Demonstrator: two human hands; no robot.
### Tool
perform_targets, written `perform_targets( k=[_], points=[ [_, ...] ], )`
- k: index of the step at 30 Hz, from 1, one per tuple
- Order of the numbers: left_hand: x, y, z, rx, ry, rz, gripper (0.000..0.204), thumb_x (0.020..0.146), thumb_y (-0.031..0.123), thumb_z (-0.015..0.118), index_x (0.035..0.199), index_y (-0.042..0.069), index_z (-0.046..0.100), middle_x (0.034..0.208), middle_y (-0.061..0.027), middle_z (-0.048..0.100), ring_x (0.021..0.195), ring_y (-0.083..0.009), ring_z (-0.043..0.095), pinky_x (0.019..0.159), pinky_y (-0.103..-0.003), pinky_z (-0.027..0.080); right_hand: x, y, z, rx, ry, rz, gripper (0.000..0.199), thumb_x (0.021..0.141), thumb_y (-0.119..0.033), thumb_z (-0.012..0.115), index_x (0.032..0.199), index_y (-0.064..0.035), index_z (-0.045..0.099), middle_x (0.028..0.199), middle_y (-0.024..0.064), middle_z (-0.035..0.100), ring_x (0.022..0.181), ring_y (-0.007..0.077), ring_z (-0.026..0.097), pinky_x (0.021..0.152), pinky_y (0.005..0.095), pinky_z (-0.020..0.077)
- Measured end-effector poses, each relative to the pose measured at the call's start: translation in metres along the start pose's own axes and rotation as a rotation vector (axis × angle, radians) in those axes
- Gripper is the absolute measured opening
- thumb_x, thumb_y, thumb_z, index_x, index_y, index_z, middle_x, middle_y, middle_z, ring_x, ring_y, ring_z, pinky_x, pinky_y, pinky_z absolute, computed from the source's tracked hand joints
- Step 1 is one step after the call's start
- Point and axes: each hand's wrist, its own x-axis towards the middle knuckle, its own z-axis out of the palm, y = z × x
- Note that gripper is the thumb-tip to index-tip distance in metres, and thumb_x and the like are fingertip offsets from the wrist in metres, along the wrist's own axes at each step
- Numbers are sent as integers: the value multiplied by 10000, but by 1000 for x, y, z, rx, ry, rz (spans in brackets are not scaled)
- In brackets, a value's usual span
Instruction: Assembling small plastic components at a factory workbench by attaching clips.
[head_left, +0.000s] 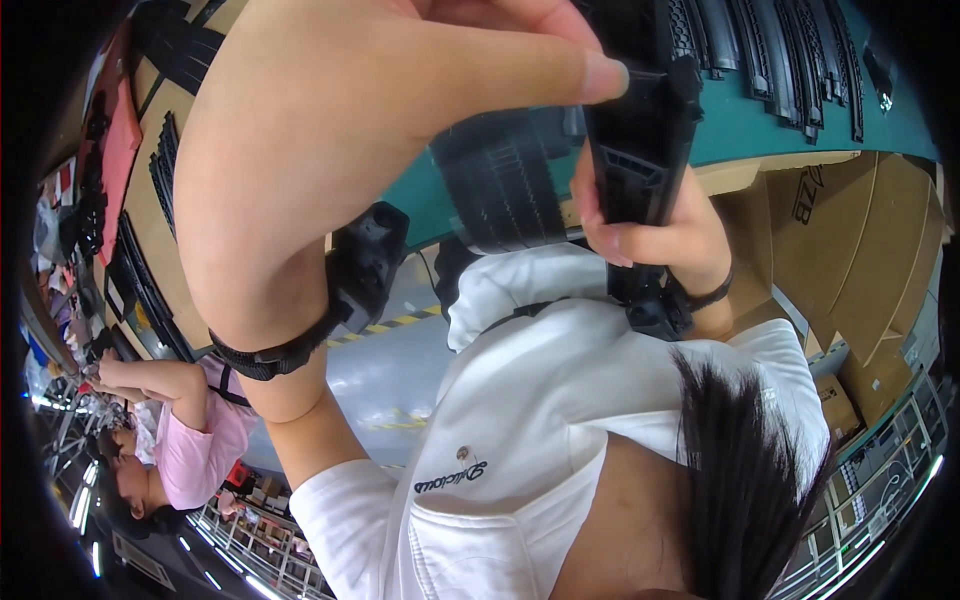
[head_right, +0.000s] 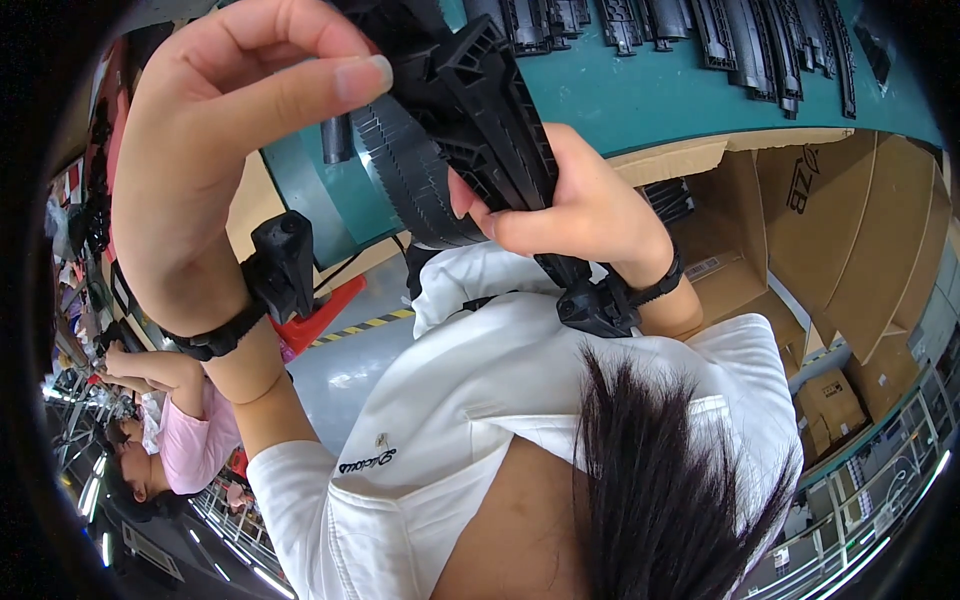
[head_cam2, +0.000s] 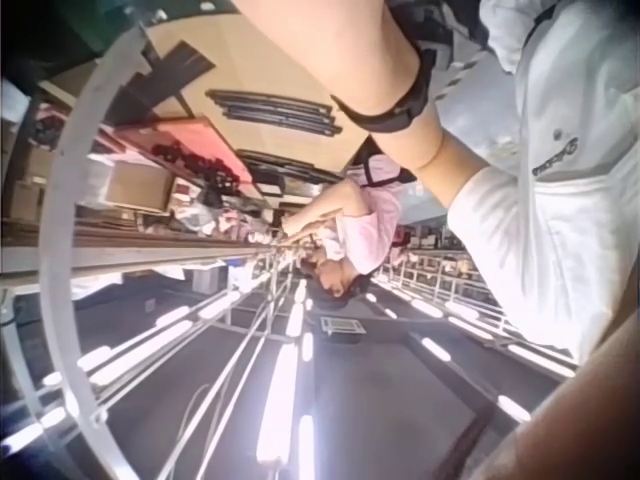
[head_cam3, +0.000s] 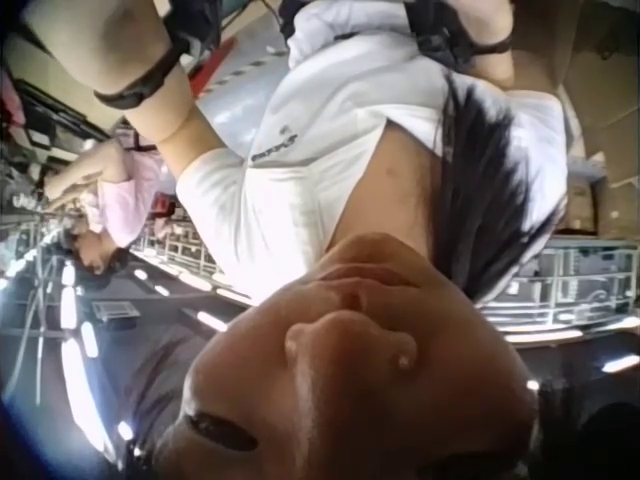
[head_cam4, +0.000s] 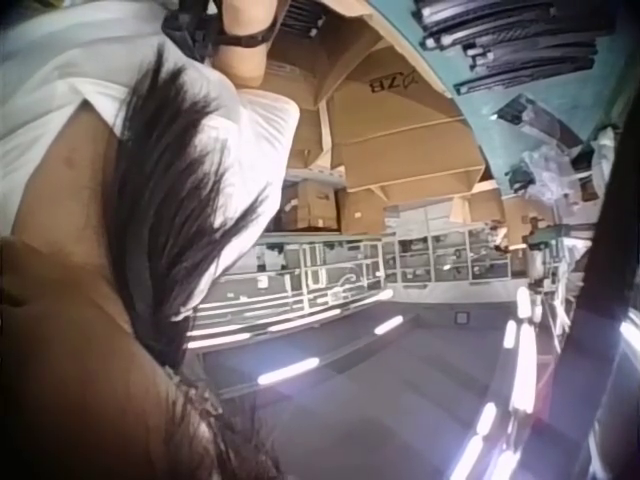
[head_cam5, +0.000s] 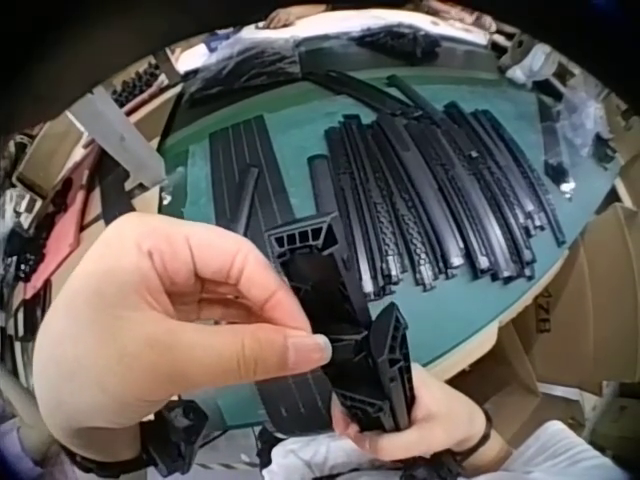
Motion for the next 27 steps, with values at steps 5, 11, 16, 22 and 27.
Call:
perform_targets(
  k=[5,11,16,22,27],
  points=[
    [0,-7,-5,0,-35,-48,26,731,-41,614,728,-57,594,695,-96,614,623,-94,584,570,-159,470,-1,1,-1,23,17,-27,249,612,-26,547,859,7,548,735,25,539,658,76,489,599,205,401],
    [-8,7,-2,63,-6,-71,90,731,-49,609,815,-61,577,711,-101,615,622,-93,583,577,-156,466,-3,-2,2,-28,-10,-38,252,613,-14,541,864,2,548,750,25,542,680,81,494,627,211,405],
    [1,-3,1,-75,-5,-20,117,743,-43,595,854,-58,559,725,-105,614,647,-99,584,592,-165,468,-4,0,2,-31,50,-35,245,615,-11,537,860,1,546,758,21,543,685,81,495,626,211,407],
    [4,-21,6,-242,34,35,150,758,-36,579,901,-55,537,742,-111,613,676,-106,585,611,-177,470,-4,-1,8,-77,154,-97,238,557,-10,542,771,20,442,607,54,457,467,97,432,420,196,321],
    [12,-48,11,-355,64,67,171,769,-31,568,933,-52,523,754,-114,612,696,-110,586,623,-185,471,-6,1,3,-36,141,-88,241,575,-33,543,780,18,427,579,46,429,449,99,411,413,197,319]
  ],
)
